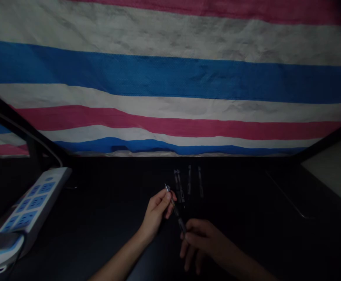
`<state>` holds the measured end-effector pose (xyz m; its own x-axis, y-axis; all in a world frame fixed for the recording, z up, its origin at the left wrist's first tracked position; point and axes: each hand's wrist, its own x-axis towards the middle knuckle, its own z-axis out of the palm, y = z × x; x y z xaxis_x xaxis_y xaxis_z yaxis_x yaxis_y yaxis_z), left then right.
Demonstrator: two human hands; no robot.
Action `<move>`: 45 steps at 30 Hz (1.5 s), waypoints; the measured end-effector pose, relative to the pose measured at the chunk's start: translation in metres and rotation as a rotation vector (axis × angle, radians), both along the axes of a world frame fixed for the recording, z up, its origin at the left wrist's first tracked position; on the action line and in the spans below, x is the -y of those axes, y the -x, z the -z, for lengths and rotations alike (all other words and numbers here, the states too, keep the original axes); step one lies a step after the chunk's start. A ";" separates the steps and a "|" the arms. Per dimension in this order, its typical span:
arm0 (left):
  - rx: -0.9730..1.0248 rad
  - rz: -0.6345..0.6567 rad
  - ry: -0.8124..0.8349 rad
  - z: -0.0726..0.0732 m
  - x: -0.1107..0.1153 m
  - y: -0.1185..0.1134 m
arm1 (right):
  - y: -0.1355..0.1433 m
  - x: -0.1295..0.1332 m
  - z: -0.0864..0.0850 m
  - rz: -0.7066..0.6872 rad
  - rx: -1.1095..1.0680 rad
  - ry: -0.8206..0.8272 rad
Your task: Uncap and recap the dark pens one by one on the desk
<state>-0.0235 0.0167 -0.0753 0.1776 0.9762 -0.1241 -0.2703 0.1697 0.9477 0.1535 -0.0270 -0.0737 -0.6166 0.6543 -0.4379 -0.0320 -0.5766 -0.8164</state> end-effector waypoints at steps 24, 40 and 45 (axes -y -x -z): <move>0.218 -0.248 0.045 -0.009 -0.008 0.010 | 0.001 0.002 -0.003 -0.030 0.039 -0.020; 0.057 0.020 0.005 -0.003 0.002 -0.001 | -0.002 -0.001 0.012 0.034 -0.058 0.081; 0.070 0.014 -0.004 -0.004 0.003 -0.002 | -0.004 -0.001 0.007 0.054 -0.052 0.055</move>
<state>-0.0219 0.0138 -0.0715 0.1989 0.9741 -0.1072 -0.3337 0.1702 0.9272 0.1572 -0.0256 -0.0805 -0.6035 0.6633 -0.4424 -0.1056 -0.6165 -0.7803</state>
